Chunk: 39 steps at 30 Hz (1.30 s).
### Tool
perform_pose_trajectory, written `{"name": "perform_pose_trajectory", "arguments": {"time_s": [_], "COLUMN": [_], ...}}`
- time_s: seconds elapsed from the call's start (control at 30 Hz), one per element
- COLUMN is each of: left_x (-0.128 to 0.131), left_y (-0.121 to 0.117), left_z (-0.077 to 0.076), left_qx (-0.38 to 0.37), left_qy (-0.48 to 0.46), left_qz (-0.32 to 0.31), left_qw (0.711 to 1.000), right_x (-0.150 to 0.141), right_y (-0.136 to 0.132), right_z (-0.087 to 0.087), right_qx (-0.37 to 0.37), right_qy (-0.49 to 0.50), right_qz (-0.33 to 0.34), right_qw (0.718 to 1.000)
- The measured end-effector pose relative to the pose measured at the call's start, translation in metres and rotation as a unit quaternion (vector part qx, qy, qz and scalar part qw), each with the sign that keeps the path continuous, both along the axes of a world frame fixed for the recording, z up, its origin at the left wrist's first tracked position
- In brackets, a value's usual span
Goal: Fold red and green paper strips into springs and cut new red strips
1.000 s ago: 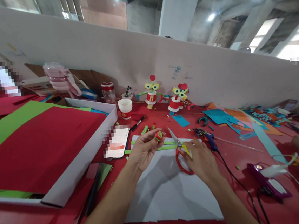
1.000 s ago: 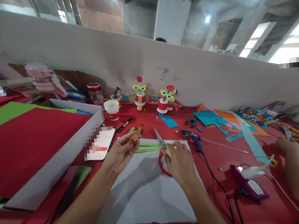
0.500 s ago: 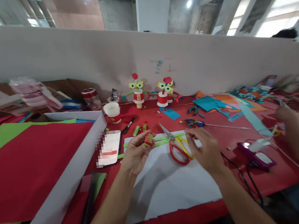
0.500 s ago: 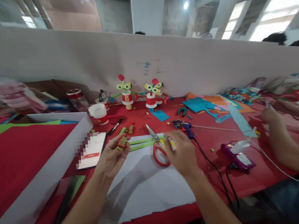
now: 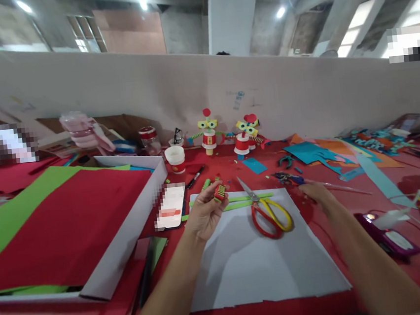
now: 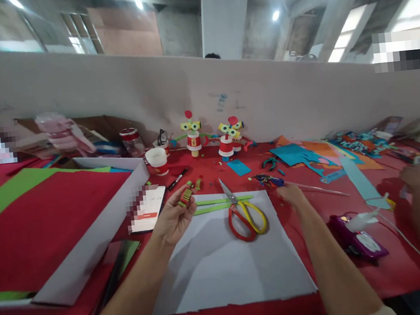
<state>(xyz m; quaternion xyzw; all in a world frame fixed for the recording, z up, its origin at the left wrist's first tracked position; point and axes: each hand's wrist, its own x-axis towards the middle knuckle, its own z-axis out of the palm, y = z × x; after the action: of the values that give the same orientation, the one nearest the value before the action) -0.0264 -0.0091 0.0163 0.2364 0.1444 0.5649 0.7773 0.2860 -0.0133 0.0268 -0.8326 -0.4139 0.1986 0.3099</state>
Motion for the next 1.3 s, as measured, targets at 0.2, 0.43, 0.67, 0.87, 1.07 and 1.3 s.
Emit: {"name": "perform_pose_trajectory", "arguments": {"time_s": [0.2, 0.43, 0.67, 0.87, 1.07, 1.3], "left_x": [-0.001, -0.006, -0.006, -0.005, -0.004, -0.002], "left_y": [0.005, 0.014, 0.016, 0.013, 0.012, 0.014], "left_z": [0.001, 0.0, -0.003, -0.005, -0.008, -0.01], "left_qx": [-0.016, -0.008, 0.001, 0.023, 0.007, -0.002], "left_qy": [-0.027, -0.019, 0.004, 0.012, -0.017, -0.04], "left_qz": [0.029, 0.089, 0.107, 0.099, 0.082, 0.085], "left_qw": [0.999, 0.996, 0.994, 0.995, 0.996, 0.996], "right_x": [-0.052, -0.111, -0.123, -0.129, -0.129, -0.131], "right_y": [-0.006, -0.023, -0.036, -0.043, -0.048, -0.051], "right_z": [0.024, 0.026, 0.008, -0.001, -0.005, -0.002], "right_qx": [0.121, 0.254, 0.32, 0.278, 0.244, 0.265], "right_qy": [0.208, 0.408, 0.39, 0.334, 0.214, 0.133], "right_qz": [0.061, 0.186, 0.212, 0.243, 0.248, 0.276], "right_qw": [0.969, 0.857, 0.837, 0.867, 0.913, 0.914]}}
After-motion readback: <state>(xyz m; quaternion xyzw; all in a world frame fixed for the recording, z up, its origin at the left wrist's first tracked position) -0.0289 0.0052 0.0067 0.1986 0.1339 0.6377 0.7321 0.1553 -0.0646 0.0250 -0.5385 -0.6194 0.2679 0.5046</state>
